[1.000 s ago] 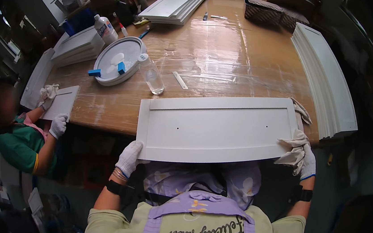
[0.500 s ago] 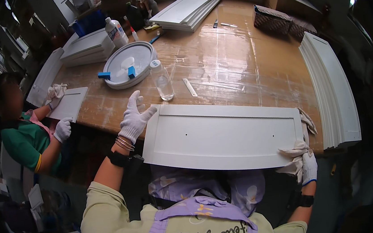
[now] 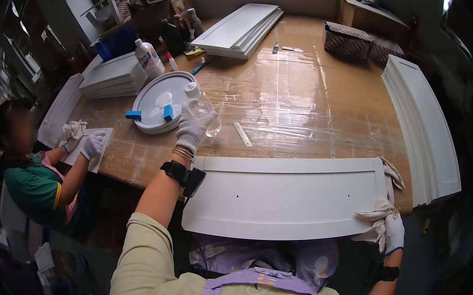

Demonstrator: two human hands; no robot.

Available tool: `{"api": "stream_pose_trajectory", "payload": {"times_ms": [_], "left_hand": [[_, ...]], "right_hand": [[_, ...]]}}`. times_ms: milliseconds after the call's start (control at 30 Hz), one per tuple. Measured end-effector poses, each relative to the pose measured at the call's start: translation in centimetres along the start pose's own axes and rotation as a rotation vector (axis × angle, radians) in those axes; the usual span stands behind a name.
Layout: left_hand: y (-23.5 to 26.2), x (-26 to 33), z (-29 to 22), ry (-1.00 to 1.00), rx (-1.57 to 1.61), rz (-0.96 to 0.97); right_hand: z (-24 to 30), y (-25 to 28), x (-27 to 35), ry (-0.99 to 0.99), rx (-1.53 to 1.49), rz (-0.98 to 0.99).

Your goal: Cleaning and inspecting white furniture panels using a cloth and a scraper.

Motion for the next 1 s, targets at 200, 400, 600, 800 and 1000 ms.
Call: {"api": "stream_pose_trajectory", "payload": {"times_ms": [200, 400, 600, 800, 1000], "left_hand": [[-0.8, -3.3, 0.3, -0.012, 0.014, -0.021], [-2.1, -2.7, 0.9, 0.225, -0.033, 0.061], [-0.2, -2.1, 3.6, 0.091, 0.063, 0.122], [5.5, 7.2, 1.1, 0.171, -0.213, 0.197], [10.9, 19.5, 3.4, 0.338, -0.262, 0.228]], "right_hand": [[-1.0, 0.5, -0.5, 0.027, -0.049, 0.006], [-0.2, 0.4, 0.6, -0.038, 0.022, -0.053], [0.4, -0.5, 0.2, 0.099, -0.188, 0.070], [-0.5, -0.3, -0.2, 0.018, -0.215, 0.039], [-3.2, 0.7, -3.3, 0.030, -0.277, 0.136]]}}
Point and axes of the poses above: each hand's wrist, its own x-axis away from the middle knuckle, its own y-axis out of the back of the hand, z = x × y, the point moved 4 cm from there along -x, towards the middle knuckle, and after that the axes turned 5 degrees about z, right-handed, at the moved point
